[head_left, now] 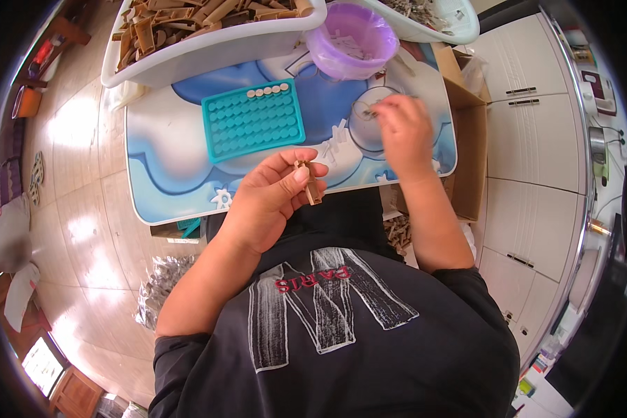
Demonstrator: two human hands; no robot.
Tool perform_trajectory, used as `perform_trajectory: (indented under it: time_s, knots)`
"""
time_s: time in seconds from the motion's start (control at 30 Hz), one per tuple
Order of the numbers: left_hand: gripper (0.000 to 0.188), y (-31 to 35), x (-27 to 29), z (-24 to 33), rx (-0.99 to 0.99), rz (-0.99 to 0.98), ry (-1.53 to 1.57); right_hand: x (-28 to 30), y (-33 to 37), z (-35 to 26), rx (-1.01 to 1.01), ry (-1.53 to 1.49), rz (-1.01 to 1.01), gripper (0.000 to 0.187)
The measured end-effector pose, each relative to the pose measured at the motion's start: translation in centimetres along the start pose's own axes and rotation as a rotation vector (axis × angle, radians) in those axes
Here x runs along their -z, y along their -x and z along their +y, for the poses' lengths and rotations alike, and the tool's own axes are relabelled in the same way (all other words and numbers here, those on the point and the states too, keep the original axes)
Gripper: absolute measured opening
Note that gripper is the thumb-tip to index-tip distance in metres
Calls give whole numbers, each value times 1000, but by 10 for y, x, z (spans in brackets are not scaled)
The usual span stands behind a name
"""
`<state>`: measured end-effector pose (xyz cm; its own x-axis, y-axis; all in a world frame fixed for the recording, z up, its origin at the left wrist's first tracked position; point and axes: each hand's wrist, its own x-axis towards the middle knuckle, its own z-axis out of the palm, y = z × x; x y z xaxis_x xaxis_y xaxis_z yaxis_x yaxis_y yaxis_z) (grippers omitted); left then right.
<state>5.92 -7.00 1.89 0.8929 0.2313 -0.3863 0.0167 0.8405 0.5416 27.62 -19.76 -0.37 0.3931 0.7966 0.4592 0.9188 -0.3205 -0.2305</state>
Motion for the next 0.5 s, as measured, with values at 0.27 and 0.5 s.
perform_trajectory:
  time_s: [0.27, 0.5]
  knots:
    - [28, 0, -3, 6, -6, 55, 33, 41, 1, -41, -785, -1373, 34, 18]
    - [24, 7, -10, 2, -3, 85, -213, 20, 27, -81, -988, -1918, -705, 21]
